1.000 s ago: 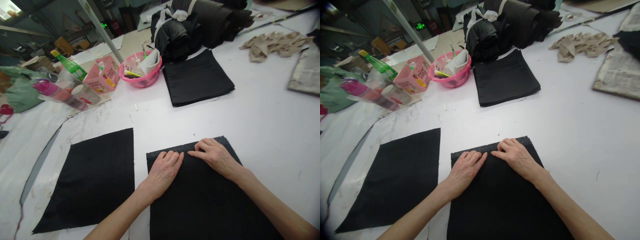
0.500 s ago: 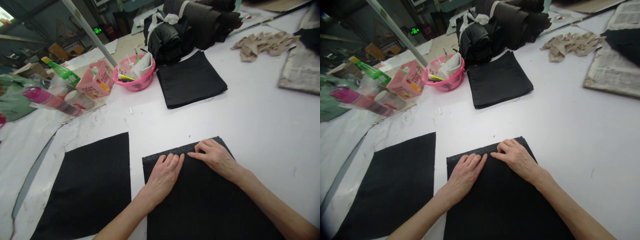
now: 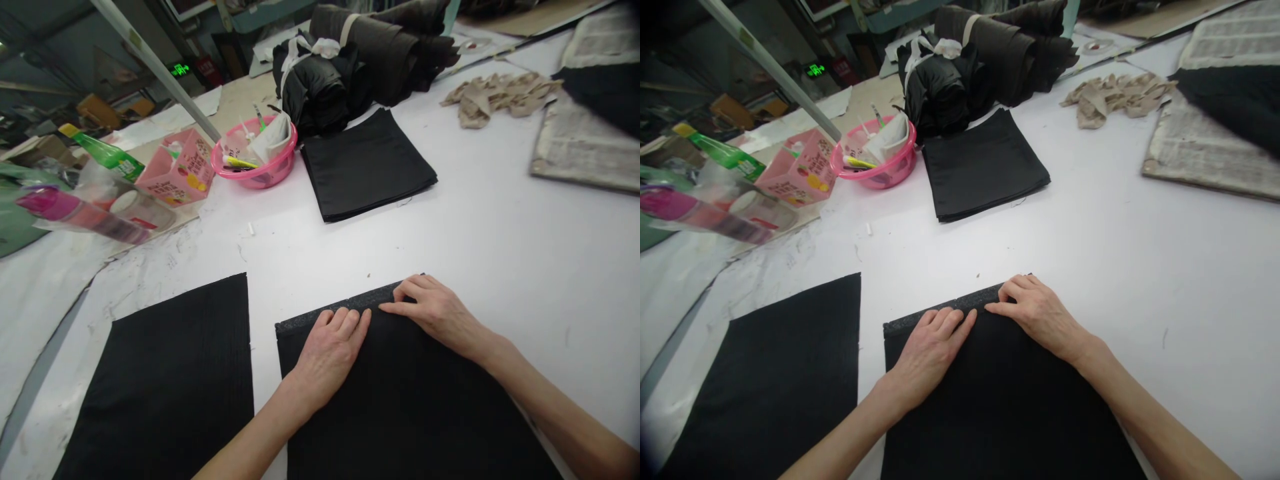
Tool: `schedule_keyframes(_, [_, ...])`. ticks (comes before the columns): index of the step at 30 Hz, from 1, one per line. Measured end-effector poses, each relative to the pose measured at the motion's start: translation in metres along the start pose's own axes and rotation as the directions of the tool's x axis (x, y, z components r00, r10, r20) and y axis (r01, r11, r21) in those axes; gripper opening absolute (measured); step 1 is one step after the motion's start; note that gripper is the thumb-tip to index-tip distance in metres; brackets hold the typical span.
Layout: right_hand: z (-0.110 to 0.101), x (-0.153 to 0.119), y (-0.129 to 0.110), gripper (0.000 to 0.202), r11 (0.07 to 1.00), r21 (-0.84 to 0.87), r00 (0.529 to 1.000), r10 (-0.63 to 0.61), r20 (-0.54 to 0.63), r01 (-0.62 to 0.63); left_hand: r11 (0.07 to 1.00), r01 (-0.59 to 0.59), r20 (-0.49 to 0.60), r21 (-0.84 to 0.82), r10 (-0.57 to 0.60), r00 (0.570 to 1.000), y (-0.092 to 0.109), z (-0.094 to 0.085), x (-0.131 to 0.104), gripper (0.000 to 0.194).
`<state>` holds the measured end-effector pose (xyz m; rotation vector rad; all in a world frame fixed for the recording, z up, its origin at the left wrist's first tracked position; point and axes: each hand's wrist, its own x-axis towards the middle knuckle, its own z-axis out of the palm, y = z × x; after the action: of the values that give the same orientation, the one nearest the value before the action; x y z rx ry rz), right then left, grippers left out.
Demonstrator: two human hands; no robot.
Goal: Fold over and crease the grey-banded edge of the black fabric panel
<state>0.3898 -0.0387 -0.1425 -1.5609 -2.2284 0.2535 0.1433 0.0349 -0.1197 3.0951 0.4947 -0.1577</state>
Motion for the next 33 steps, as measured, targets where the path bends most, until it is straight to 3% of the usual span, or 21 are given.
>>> schedule_keyframes(22, [-0.014, -0.012, 0.008, 0.034, 0.996, -0.081, 0.999, -0.024, 0.029, 0.026, 0.999, -0.034, 0.007, -0.001, 0.034, 0.999, 0.009, -0.004, 0.023, 0.051])
schedule_keyframes(33, [-0.023, -0.023, 0.015, 0.031, 0.994, -0.101, 0.999, 0.036, -0.018, -0.038, 0.998, -0.057, -0.022, 0.007, 0.057, 0.998, 0.016, -0.006, 0.032, 0.052])
